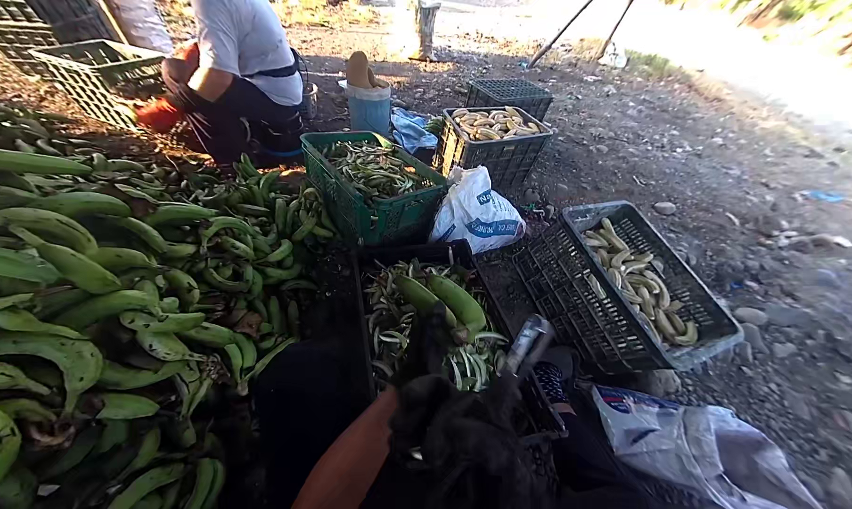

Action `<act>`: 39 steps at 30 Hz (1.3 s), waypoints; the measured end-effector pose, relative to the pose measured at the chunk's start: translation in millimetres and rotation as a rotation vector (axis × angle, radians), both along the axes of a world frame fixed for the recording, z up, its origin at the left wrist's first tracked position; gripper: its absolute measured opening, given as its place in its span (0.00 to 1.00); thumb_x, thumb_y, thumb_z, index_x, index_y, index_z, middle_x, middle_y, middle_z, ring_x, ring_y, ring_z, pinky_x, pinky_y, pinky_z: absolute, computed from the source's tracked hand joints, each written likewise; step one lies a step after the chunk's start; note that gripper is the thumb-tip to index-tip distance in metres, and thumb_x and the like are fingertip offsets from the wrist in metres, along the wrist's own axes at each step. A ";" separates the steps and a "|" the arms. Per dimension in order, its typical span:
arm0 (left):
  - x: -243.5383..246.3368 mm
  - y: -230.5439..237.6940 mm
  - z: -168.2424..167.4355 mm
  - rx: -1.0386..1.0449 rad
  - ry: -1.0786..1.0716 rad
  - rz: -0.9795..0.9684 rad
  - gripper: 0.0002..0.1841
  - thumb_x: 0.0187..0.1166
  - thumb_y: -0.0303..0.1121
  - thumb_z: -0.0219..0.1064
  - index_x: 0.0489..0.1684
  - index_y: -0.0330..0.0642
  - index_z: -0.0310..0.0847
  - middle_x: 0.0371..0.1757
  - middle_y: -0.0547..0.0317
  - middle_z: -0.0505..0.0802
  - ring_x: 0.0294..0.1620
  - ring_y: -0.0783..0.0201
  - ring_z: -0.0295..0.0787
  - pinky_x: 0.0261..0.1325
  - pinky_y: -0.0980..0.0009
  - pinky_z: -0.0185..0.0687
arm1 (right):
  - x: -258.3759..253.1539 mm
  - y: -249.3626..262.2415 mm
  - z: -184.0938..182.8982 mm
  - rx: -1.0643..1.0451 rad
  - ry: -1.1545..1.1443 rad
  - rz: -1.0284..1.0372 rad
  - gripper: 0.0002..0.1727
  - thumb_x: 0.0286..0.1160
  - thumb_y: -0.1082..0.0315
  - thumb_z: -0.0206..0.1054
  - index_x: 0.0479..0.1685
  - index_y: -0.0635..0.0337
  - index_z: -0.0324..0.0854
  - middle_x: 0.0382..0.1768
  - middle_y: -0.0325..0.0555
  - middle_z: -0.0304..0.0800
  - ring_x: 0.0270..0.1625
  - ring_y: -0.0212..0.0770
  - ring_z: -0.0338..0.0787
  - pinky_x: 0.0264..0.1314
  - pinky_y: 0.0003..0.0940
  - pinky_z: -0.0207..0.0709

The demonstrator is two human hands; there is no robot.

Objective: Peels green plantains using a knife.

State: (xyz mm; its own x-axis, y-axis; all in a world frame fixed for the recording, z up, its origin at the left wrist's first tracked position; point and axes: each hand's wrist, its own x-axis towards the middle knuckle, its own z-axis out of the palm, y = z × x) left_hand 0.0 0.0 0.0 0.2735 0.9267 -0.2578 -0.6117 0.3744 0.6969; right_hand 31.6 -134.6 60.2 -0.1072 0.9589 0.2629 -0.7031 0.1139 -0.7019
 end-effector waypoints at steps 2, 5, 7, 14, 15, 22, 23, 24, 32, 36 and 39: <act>-10.7 18.2 -17.4 -0.020 0.062 -0.114 0.16 0.90 0.33 0.51 0.70 0.35 0.67 0.41 0.52 0.89 0.36 0.64 0.90 0.38 0.66 0.90 | 33.9 -8.2 -5.4 0.120 -0.491 -0.257 0.12 0.75 0.63 0.73 0.52 0.58 0.89 0.48 0.35 0.96 0.48 0.27 0.94 0.54 0.26 0.89; -21.8 21.4 -14.8 -0.011 0.095 -0.282 0.14 0.91 0.35 0.50 0.64 0.38 0.72 0.39 0.53 0.90 0.34 0.64 0.90 0.37 0.67 0.90 | 82.9 -2.3 -32.6 0.296 -1.435 -0.638 0.14 0.66 0.47 0.77 0.37 0.45 0.95 0.79 0.49 0.80 0.89 0.50 0.65 0.90 0.57 0.52; -23.5 12.4 -9.8 -0.018 0.060 -0.349 0.14 0.92 0.37 0.46 0.60 0.42 0.75 0.37 0.57 0.91 0.35 0.67 0.91 0.38 0.70 0.90 | 89.3 3.3 -37.1 0.307 -1.901 -0.585 0.18 0.66 0.39 0.70 0.34 0.39 0.96 0.88 0.53 0.67 0.92 0.75 0.50 0.83 0.85 0.32; -24.1 -1.3 -10.9 0.106 0.527 -0.222 0.36 0.74 0.36 0.74 0.80 0.32 0.63 0.63 0.41 0.86 0.59 0.58 0.87 0.63 0.62 0.84 | 54.4 19.0 -85.2 0.290 -1.935 -0.822 0.23 0.59 0.47 0.76 0.41 0.59 0.92 0.56 0.58 0.93 0.67 0.67 0.87 0.70 0.70 0.73; -22.0 -0.5 -13.2 0.125 0.580 -0.145 0.38 0.69 0.35 0.78 0.79 0.31 0.66 0.63 0.40 0.86 0.61 0.58 0.87 0.65 0.61 0.83 | 47.6 17.7 -81.4 0.211 -1.945 -0.767 0.22 0.60 0.48 0.75 0.36 0.61 0.93 0.54 0.62 0.93 0.64 0.68 0.88 0.67 0.70 0.75; -20.9 21.9 -33.1 0.282 0.763 0.078 0.28 0.72 0.32 0.74 0.70 0.28 0.72 0.49 0.43 0.90 0.44 0.58 0.90 0.51 0.58 0.88 | 19.7 9.2 -71.9 -0.306 -1.679 -0.527 0.23 0.68 0.51 0.72 0.34 0.69 0.92 0.43 0.65 0.92 0.50 0.65 0.91 0.53 0.63 0.81; -21.1 24.6 -35.3 0.307 0.778 0.060 0.26 0.72 0.32 0.73 0.67 0.30 0.74 0.47 0.45 0.90 0.42 0.59 0.90 0.49 0.60 0.88 | 16.3 7.4 -74.1 -0.384 -1.574 -0.520 0.23 0.66 0.50 0.73 0.35 0.67 0.91 0.38 0.59 0.92 0.45 0.59 0.92 0.49 0.59 0.83; -21.4 23.5 -35.0 0.322 0.821 0.013 0.26 0.73 0.33 0.73 0.68 0.31 0.74 0.50 0.45 0.90 0.47 0.59 0.89 0.54 0.59 0.86 | 14.7 5.7 -75.0 -0.495 -1.438 -0.485 0.23 0.64 0.50 0.74 0.37 0.65 0.90 0.35 0.54 0.91 0.41 0.53 0.91 0.47 0.56 0.83; -40.7 69.8 -31.4 0.301 1.005 0.176 0.26 0.82 0.39 0.68 0.73 0.31 0.72 0.54 0.39 0.90 0.53 0.50 0.89 0.61 0.50 0.83 | 29.1 -22.5 -72.8 -0.638 -1.363 -0.435 0.22 0.60 0.55 0.78 0.39 0.69 0.87 0.32 0.55 0.90 0.38 0.53 0.91 0.46 0.56 0.82; -39.0 55.9 -37.6 0.342 1.224 -0.300 0.36 0.79 0.56 0.67 0.80 0.41 0.70 0.63 0.40 0.89 0.65 0.44 0.86 0.70 0.40 0.76 | 33.9 -32.3 -70.7 -0.612 -1.413 -0.503 0.20 0.60 0.55 0.77 0.34 0.67 0.88 0.30 0.54 0.90 0.36 0.53 0.90 0.44 0.56 0.82; -35.2 27.7 -48.8 0.240 1.124 -0.586 0.45 0.80 0.66 0.59 0.92 0.45 0.54 0.77 0.36 0.80 0.78 0.39 0.76 0.77 0.37 0.69 | 33.9 -28.2 -79.8 -0.257 -1.706 -0.678 0.20 0.62 0.55 0.74 0.26 0.68 0.92 0.36 0.60 0.93 0.46 0.63 0.92 0.53 0.62 0.80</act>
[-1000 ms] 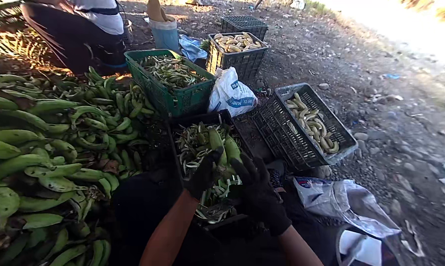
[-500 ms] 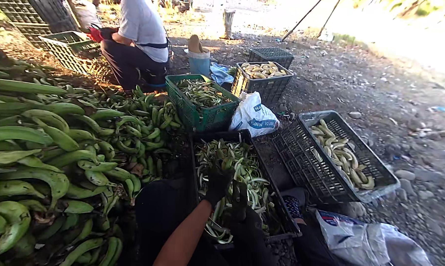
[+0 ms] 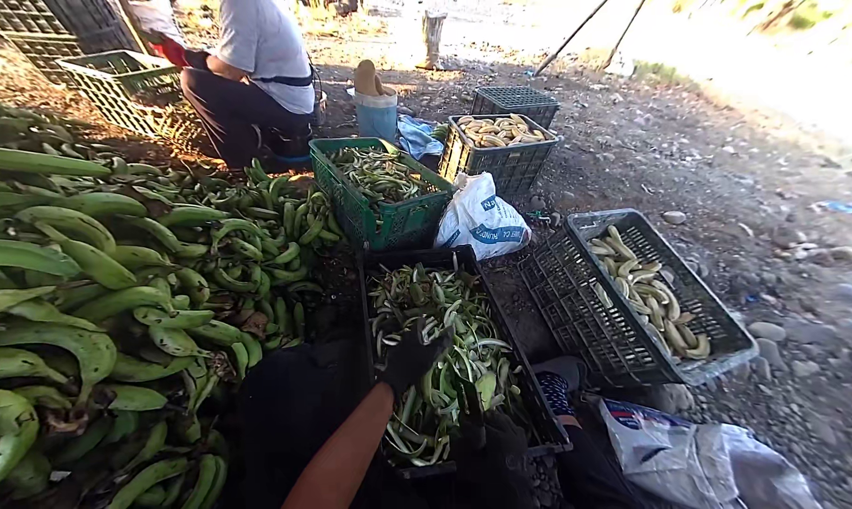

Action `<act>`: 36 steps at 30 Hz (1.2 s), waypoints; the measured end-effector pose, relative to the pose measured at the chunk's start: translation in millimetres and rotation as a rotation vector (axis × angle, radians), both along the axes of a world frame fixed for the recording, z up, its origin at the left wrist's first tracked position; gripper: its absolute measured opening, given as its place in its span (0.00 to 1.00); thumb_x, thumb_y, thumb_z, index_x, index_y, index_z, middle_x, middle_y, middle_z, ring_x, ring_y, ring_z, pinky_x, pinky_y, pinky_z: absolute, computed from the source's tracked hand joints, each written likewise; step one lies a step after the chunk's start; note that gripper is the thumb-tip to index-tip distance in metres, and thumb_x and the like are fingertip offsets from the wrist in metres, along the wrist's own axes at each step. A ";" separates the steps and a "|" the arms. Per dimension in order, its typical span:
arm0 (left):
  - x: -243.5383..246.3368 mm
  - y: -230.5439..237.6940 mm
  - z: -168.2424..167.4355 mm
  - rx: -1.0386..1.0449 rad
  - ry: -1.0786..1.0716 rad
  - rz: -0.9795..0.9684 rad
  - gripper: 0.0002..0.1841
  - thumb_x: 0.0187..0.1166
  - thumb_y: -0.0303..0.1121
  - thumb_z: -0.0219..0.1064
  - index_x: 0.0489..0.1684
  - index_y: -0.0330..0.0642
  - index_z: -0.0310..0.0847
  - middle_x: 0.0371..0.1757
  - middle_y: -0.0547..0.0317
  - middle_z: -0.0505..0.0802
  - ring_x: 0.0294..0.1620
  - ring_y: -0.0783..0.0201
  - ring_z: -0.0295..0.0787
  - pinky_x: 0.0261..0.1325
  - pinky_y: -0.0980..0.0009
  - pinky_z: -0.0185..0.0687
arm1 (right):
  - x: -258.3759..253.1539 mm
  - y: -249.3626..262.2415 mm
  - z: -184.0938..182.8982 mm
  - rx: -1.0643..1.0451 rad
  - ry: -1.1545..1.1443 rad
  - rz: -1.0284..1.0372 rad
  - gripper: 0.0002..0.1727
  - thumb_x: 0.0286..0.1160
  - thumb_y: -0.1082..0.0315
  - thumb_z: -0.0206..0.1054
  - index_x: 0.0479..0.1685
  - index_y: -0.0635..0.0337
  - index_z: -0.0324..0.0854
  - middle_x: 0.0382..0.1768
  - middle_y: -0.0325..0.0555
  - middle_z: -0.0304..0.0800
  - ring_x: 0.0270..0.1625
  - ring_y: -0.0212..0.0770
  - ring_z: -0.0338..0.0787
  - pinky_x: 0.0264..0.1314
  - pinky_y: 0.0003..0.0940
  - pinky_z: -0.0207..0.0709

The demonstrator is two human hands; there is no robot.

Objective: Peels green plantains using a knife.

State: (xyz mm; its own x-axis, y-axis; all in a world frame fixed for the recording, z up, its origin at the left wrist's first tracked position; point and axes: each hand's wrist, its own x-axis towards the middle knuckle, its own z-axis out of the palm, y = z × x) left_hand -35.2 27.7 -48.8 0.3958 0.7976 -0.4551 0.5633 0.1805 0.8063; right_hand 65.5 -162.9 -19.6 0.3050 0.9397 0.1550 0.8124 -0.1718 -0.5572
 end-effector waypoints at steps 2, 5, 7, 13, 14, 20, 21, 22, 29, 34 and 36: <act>5.1 -30.9 6.2 -0.279 -0.253 -0.076 0.35 0.88 0.57 0.55 0.86 0.43 0.61 0.73 0.41 0.82 0.71 0.49 0.80 0.70 0.47 0.76 | 5.1 4.7 -9.8 0.119 -0.181 0.110 0.19 0.61 0.54 0.73 0.21 0.64 0.91 0.35 0.57 0.94 0.45 0.62 0.93 0.50 0.62 0.81; 17.3 -58.4 3.2 -0.504 -0.474 -0.075 0.10 0.88 0.36 0.60 0.53 0.38 0.77 0.34 0.62 0.87 0.32 0.72 0.85 0.40 0.73 0.84 | 6.0 11.2 -7.8 0.127 -0.257 0.283 0.20 0.64 0.54 0.73 0.19 0.63 0.90 0.36 0.57 0.95 0.45 0.62 0.94 0.50 0.62 0.81; 21.3 -58.0 0.7 -0.407 -0.307 0.009 0.15 0.84 0.32 0.66 0.59 0.29 0.76 0.44 0.51 0.87 0.42 0.65 0.84 0.51 0.68 0.82 | -0.2 10.9 -0.1 -0.036 -0.245 0.301 0.21 0.68 0.54 0.71 0.22 0.67 0.91 0.39 0.61 0.94 0.49 0.64 0.93 0.54 0.63 0.79; 35.9 -39.1 -10.4 0.203 0.073 0.161 0.41 0.79 0.44 0.70 0.88 0.31 0.55 0.77 0.34 0.79 0.78 0.45 0.77 0.81 0.52 0.70 | -10.7 17.9 14.1 -0.388 0.011 0.024 0.24 0.73 0.51 0.67 0.36 0.69 0.92 0.42 0.61 0.94 0.50 0.61 0.93 0.56 0.59 0.80; 31.2 -26.6 -8.7 0.313 0.140 0.198 0.41 0.79 0.44 0.68 0.89 0.32 0.55 0.76 0.34 0.80 0.75 0.42 0.80 0.77 0.48 0.74 | -14.6 15.5 28.5 -0.509 0.098 -0.001 0.26 0.76 0.50 0.67 0.44 0.70 0.90 0.47 0.62 0.93 0.56 0.60 0.91 0.62 0.58 0.77; 13.5 4.3 5.3 0.151 0.274 0.061 0.44 0.82 0.58 0.62 0.92 0.39 0.50 0.79 0.34 0.77 0.80 0.38 0.74 0.79 0.38 0.68 | -9.0 -13.7 -2.0 -0.141 0.130 -0.022 0.21 0.64 0.52 0.74 0.31 0.67 0.92 0.34 0.58 0.94 0.43 0.60 0.93 0.50 0.61 0.82; 12.7 -5.0 2.3 0.095 0.248 -0.006 0.46 0.81 0.62 0.61 0.92 0.40 0.51 0.79 0.34 0.77 0.79 0.37 0.74 0.79 0.37 0.68 | -6.7 -8.3 -12.1 0.012 -0.012 0.013 0.20 0.63 0.53 0.73 0.27 0.65 0.93 0.35 0.57 0.95 0.44 0.61 0.94 0.50 0.61 0.82; 10.7 -14.8 0.1 -0.003 0.182 -0.052 0.46 0.81 0.64 0.59 0.92 0.41 0.50 0.79 0.34 0.77 0.80 0.39 0.74 0.79 0.39 0.68 | -2.8 -1.2 -20.4 0.148 -0.116 0.037 0.20 0.62 0.53 0.72 0.24 0.64 0.93 0.35 0.56 0.96 0.45 0.61 0.94 0.51 0.61 0.82; 12.2 -59.1 -11.7 -0.347 -0.405 0.078 0.12 0.89 0.33 0.58 0.56 0.32 0.78 0.39 0.56 0.86 0.38 0.69 0.83 0.47 0.71 0.81 | -0.4 19.3 -29.8 0.271 -0.253 0.222 0.20 0.59 0.52 0.73 0.17 0.62 0.90 0.35 0.56 0.95 0.43 0.60 0.95 0.48 0.60 0.82; 5.9 -14.1 5.2 0.261 0.159 0.198 0.33 0.88 0.47 0.59 0.87 0.34 0.61 0.72 0.35 0.84 0.72 0.41 0.82 0.76 0.43 0.73 | -16.8 4.8 -3.9 -0.325 0.229 -0.024 0.24 0.67 0.50 0.73 0.37 0.68 0.89 0.35 0.60 0.92 0.42 0.60 0.92 0.48 0.61 0.81; -6.3 15.5 5.8 0.291 0.002 0.428 0.30 0.89 0.46 0.59 0.82 0.32 0.64 0.64 0.34 0.87 0.64 0.43 0.86 0.70 0.45 0.78 | -16.6 -3.0 -6.6 -0.326 0.269 -0.025 0.23 0.65 0.50 0.72 0.36 0.67 0.89 0.33 0.58 0.91 0.40 0.58 0.92 0.46 0.60 0.82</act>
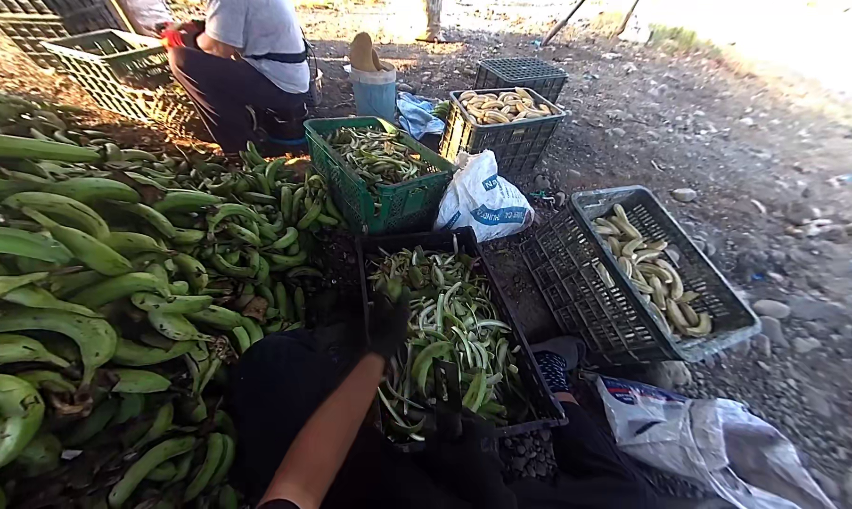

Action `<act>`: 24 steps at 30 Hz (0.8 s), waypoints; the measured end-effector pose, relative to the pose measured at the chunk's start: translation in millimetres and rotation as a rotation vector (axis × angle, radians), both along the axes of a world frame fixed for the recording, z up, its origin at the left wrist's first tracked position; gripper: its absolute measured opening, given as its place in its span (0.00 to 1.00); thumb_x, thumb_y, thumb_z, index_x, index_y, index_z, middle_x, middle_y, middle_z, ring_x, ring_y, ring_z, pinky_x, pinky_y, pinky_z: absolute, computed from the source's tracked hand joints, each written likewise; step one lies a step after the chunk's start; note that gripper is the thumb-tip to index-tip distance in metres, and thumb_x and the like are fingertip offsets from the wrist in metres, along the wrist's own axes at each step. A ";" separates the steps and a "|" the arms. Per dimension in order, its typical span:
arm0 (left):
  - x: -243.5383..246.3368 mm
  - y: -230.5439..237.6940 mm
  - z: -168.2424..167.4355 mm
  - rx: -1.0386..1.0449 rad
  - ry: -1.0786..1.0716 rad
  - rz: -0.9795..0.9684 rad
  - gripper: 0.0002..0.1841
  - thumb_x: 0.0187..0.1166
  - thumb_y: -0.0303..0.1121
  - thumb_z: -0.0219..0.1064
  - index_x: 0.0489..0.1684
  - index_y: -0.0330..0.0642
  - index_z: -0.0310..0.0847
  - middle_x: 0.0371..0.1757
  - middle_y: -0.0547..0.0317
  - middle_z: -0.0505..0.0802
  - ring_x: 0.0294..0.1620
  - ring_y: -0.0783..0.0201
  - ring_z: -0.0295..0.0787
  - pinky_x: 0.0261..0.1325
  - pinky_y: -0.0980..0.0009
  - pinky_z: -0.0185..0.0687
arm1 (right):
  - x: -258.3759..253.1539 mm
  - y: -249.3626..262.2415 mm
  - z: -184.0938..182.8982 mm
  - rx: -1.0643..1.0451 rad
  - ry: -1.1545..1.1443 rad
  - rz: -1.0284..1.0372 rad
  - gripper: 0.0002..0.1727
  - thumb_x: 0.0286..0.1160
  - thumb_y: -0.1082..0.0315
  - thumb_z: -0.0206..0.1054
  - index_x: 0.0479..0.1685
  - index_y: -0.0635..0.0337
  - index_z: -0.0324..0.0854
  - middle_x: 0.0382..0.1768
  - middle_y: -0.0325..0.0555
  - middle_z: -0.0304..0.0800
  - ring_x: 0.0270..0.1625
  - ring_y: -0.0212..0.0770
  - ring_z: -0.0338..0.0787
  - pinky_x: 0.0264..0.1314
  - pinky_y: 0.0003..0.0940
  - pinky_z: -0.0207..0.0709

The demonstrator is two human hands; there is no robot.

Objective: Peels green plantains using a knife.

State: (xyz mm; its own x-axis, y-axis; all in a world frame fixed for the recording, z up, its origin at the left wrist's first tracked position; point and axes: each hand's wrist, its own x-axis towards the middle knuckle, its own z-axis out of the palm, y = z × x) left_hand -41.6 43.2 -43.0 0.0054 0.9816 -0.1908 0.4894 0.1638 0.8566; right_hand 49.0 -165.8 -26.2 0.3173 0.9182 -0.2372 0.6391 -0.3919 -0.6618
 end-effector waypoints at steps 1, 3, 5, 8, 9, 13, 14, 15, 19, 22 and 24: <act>-3.0 8.1 1.8 0.018 -0.096 0.047 0.31 0.89 0.46 0.59 0.83 0.33 0.62 0.63 0.34 0.86 0.63 0.44 0.86 0.70 0.46 0.78 | 0.9 0.3 -4.0 0.041 -0.084 0.033 0.24 0.67 0.49 0.70 0.37 0.66 0.90 0.35 0.57 0.93 0.42 0.58 0.93 0.48 0.59 0.83; -5.6 9.8 7.7 0.034 -0.213 -0.009 0.33 0.89 0.47 0.58 0.89 0.40 0.55 0.69 0.34 0.83 0.66 0.42 0.83 0.70 0.43 0.76 | 7.3 10.2 -3.9 0.017 -0.211 0.118 0.26 0.79 0.48 0.64 0.45 0.66 0.93 0.52 0.60 0.94 0.59 0.62 0.90 0.67 0.61 0.76; -9.9 6.9 9.9 0.061 -0.293 -0.170 0.34 0.88 0.49 0.60 0.90 0.49 0.53 0.71 0.39 0.83 0.64 0.46 0.84 0.64 0.45 0.80 | 17.4 21.2 -1.2 -0.064 -0.198 0.154 0.28 0.82 0.45 0.60 0.56 0.62 0.91 0.71 0.59 0.86 0.75 0.64 0.80 0.78 0.64 0.67; -10.8 5.8 32.7 0.175 -0.440 -0.334 0.30 0.82 0.33 0.67 0.84 0.43 0.62 0.74 0.49 0.80 0.68 0.65 0.82 0.68 0.65 0.81 | 29.1 17.8 -16.5 -0.025 0.013 0.077 0.26 0.76 0.49 0.68 0.59 0.61 0.90 0.76 0.56 0.81 0.76 0.58 0.81 0.76 0.61 0.72; -10.8 6.2 37.7 0.233 -0.478 -0.346 0.28 0.79 0.29 0.69 0.79 0.38 0.68 0.70 0.51 0.83 0.65 0.68 0.83 0.67 0.69 0.82 | 31.1 12.7 -24.5 0.018 0.145 0.025 0.24 0.74 0.51 0.71 0.57 0.63 0.89 0.66 0.53 0.88 0.66 0.51 0.88 0.68 0.55 0.79; -14.9 -9.0 39.5 0.321 -0.409 -0.279 0.25 0.79 0.34 0.72 0.73 0.43 0.73 0.63 0.55 0.88 0.57 0.66 0.87 0.60 0.63 0.86 | 27.4 -3.0 -47.3 0.142 0.847 -0.146 0.16 0.78 0.59 0.71 0.55 0.61 0.81 0.32 0.37 0.90 0.29 0.31 0.89 0.35 0.31 0.88; -12.6 -14.8 36.0 0.338 -0.399 -0.253 0.24 0.79 0.35 0.71 0.73 0.43 0.73 0.62 0.56 0.88 0.56 0.67 0.87 0.60 0.65 0.86 | 21.2 -2.5 -48.2 0.127 0.920 -0.199 0.14 0.80 0.57 0.69 0.51 0.59 0.79 0.25 0.35 0.85 0.23 0.31 0.84 0.28 0.30 0.84; -7.3 -18.9 29.8 0.367 -0.417 -0.207 0.22 0.78 0.34 0.72 0.70 0.41 0.74 0.59 0.56 0.89 0.55 0.68 0.88 0.59 0.65 0.87 | 15.7 -1.2 -50.7 0.118 0.946 -0.228 0.15 0.83 0.54 0.64 0.50 0.58 0.76 0.23 0.35 0.81 0.20 0.31 0.81 0.25 0.31 0.81; 16.7 -24.8 7.4 0.321 -0.487 -0.088 0.22 0.76 0.31 0.73 0.66 0.36 0.76 0.57 0.55 0.90 0.55 0.68 0.88 0.61 0.64 0.85 | 3.2 11.8 -61.7 0.212 0.928 -0.188 0.32 0.91 0.46 0.43 0.68 0.67 0.75 0.27 0.38 0.85 0.24 0.32 0.84 0.29 0.32 0.85; 24.8 -27.6 7.8 0.322 -0.464 -0.106 0.19 0.78 0.30 0.70 0.65 0.34 0.76 0.56 0.55 0.89 0.54 0.70 0.87 0.59 0.69 0.84 | 0.6 37.5 -47.7 0.307 0.890 -0.164 0.35 0.89 0.45 0.42 0.68 0.71 0.73 0.21 0.37 0.80 0.20 0.33 0.81 0.25 0.33 0.82; 26.8 -30.2 8.1 0.339 -0.442 -0.109 0.19 0.78 0.30 0.70 0.65 0.33 0.76 0.57 0.54 0.89 0.55 0.71 0.87 0.61 0.71 0.84 | 3.8 55.1 -19.3 0.433 0.870 -0.160 0.36 0.89 0.44 0.43 0.67 0.74 0.72 0.20 0.33 0.80 0.19 0.30 0.80 0.24 0.30 0.81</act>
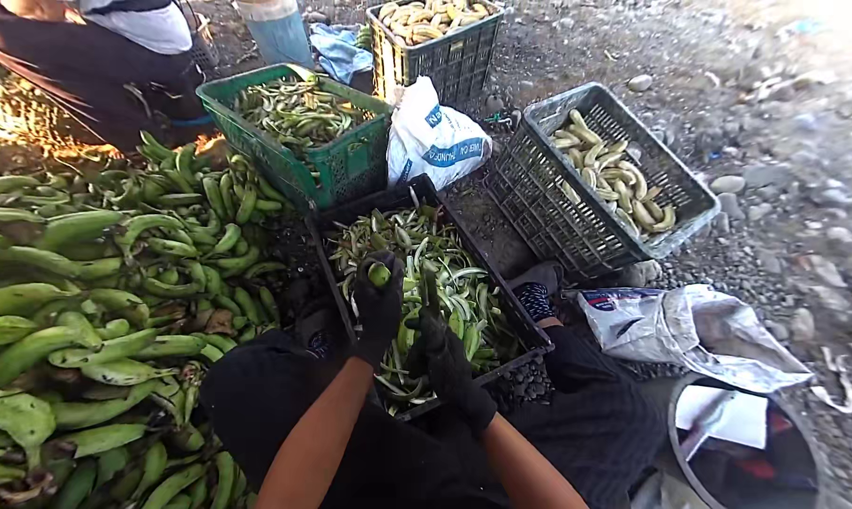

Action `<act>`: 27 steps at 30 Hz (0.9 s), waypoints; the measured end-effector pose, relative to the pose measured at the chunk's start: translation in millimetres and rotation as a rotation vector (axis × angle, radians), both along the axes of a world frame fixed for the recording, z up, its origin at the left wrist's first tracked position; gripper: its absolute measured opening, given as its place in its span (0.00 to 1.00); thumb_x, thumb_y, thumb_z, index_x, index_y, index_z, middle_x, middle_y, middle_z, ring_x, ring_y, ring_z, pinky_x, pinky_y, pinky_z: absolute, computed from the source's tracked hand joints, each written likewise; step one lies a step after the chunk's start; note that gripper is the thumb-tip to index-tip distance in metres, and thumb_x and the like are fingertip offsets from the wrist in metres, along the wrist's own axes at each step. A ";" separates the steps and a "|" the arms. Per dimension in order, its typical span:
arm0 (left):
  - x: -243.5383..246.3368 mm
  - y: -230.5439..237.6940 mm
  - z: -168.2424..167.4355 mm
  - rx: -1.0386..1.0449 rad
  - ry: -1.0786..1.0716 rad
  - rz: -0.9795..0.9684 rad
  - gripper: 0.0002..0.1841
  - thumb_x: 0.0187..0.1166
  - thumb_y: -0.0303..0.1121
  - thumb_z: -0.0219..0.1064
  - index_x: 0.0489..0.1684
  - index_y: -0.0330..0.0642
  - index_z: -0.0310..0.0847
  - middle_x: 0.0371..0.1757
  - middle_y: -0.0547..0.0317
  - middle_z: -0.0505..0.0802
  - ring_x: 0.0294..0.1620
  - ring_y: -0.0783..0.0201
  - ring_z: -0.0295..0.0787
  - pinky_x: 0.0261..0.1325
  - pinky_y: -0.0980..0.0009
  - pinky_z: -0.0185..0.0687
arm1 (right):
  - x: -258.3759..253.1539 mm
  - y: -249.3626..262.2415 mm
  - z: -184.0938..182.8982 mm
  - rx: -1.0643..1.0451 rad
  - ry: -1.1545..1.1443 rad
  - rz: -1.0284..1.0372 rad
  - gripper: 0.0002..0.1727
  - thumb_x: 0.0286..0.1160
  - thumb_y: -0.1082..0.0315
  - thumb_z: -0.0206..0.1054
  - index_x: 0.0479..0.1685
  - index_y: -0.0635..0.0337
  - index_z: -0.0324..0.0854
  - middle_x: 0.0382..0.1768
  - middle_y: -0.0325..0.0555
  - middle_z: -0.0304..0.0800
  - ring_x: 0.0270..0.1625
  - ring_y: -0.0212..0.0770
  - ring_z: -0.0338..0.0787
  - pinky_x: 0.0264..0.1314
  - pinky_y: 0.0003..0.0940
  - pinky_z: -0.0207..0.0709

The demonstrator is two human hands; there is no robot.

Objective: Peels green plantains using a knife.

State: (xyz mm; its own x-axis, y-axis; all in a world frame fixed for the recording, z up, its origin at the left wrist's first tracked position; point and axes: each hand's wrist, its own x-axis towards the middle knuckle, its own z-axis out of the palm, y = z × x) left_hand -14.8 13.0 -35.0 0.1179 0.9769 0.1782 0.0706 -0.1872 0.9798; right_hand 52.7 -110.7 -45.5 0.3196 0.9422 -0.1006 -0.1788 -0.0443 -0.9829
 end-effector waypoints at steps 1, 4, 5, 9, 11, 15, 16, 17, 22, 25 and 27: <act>1.4 -0.4 -1.4 0.013 0.004 0.009 0.19 0.78 0.30 0.70 0.64 0.32 0.76 0.56 0.53 0.89 0.55 0.72 0.87 0.61 0.71 0.84 | 2.2 6.1 21.7 0.080 -0.019 -0.028 0.39 0.88 0.40 0.44 0.65 0.74 0.72 0.19 0.31 0.81 0.18 0.28 0.80 0.23 0.27 0.81; 5.3 -1.9 0.9 0.044 0.008 0.037 0.19 0.76 0.30 0.70 0.61 0.28 0.78 0.53 0.51 0.90 0.54 0.74 0.86 0.61 0.74 0.82 | 5.8 7.1 84.2 0.438 0.005 -0.139 0.33 0.85 0.40 0.51 0.53 0.66 0.78 0.18 0.26 0.83 0.19 0.23 0.81 0.22 0.23 0.79; 6.2 -2.6 1.0 0.049 -0.007 0.036 0.18 0.76 0.30 0.70 0.60 0.28 0.78 0.53 0.52 0.90 0.53 0.75 0.86 0.61 0.75 0.81 | 7.8 4.1 93.4 0.535 0.001 -0.156 0.33 0.85 0.36 0.52 0.54 0.61 0.80 0.21 0.25 0.86 0.21 0.23 0.84 0.25 0.23 0.81; 7.7 -1.4 0.2 0.020 -0.177 0.001 0.19 0.75 0.28 0.70 0.63 0.33 0.76 0.53 0.58 0.90 0.53 0.71 0.88 0.60 0.70 0.86 | 4.5 7.8 18.2 0.022 -0.092 -0.114 0.29 0.91 0.49 0.45 0.64 0.69 0.75 0.23 0.39 0.83 0.22 0.34 0.83 0.27 0.34 0.83; 8.7 -1.5 5.2 -0.021 -0.278 0.025 0.20 0.76 0.27 0.69 0.66 0.33 0.73 0.54 0.57 0.90 0.54 0.69 0.89 0.59 0.68 0.88 | -8.1 -6.2 -43.7 -0.341 -0.078 0.027 0.32 0.94 0.46 0.41 0.73 0.66 0.74 0.32 0.48 0.87 0.28 0.41 0.87 0.33 0.43 0.86; 3.2 17.7 15.9 -0.107 -0.267 -0.002 0.23 0.78 0.34 0.69 0.71 0.39 0.73 0.52 0.58 0.90 0.47 0.69 0.89 0.50 0.69 0.88 | -23.8 -22.1 -61.5 -0.406 0.130 0.045 0.32 0.94 0.45 0.40 0.74 0.65 0.69 0.31 0.46 0.87 0.25 0.41 0.88 0.28 0.41 0.87; -2.7 17.5 15.1 -0.130 -0.247 -0.053 0.25 0.81 0.38 0.67 0.76 0.42 0.70 0.54 0.57 0.90 0.48 0.66 0.90 0.52 0.65 0.89 | -19.2 -22.4 -53.3 -0.359 0.117 0.041 0.33 0.93 0.46 0.41 0.77 0.66 0.68 0.34 0.47 0.88 0.26 0.40 0.88 0.30 0.40 0.87; -5.7 19.0 16.1 -0.160 -0.252 -0.104 0.26 0.85 0.43 0.63 0.80 0.45 0.66 0.51 0.57 0.91 0.46 0.64 0.91 0.51 0.62 0.91 | -10.0 -17.8 -44.8 -0.295 0.063 0.027 0.34 0.92 0.45 0.42 0.77 0.67 0.68 0.36 0.47 0.88 0.29 0.38 0.88 0.33 0.38 0.87; -10.3 25.3 23.6 -0.354 -0.301 -0.261 0.38 0.89 0.63 0.25 0.70 0.46 0.75 0.30 0.62 0.90 0.25 0.68 0.87 0.29 0.71 0.87 | 49.4 14.5 -16.4 0.007 -0.682 -0.038 0.50 0.79 0.24 0.41 0.83 0.56 0.73 0.69 0.59 0.85 0.70 0.53 0.85 0.68 0.60 0.78; -16.5 24.6 22.7 -0.375 -0.390 -0.333 0.41 0.87 0.65 0.24 0.63 0.44 0.79 0.30 0.63 0.91 0.27 0.71 0.88 0.31 0.73 0.87 | 62.8 22.6 5.8 -0.029 -0.994 0.030 0.50 0.72 0.18 0.37 0.83 0.39 0.75 0.64 0.67 0.85 0.66 0.71 0.83 0.55 0.71 0.78; -19.1 23.9 26.1 -0.405 -0.425 -0.342 0.42 0.87 0.66 0.23 0.64 0.44 0.79 0.30 0.62 0.91 0.26 0.71 0.88 0.30 0.75 0.87 | 61.9 21.0 13.9 -0.056 -1.088 0.054 0.52 0.64 0.12 0.36 0.82 0.30 0.76 0.61 0.66 0.87 0.62 0.72 0.84 0.52 0.71 0.75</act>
State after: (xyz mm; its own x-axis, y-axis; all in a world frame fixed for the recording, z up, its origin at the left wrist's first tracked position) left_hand -33.9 36.9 -8.8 0.4324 0.8966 -0.0952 -0.3340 0.2573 0.9068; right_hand 114.7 -89.7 -31.6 0.2219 0.9605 0.1681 0.7891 -0.0755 -0.6096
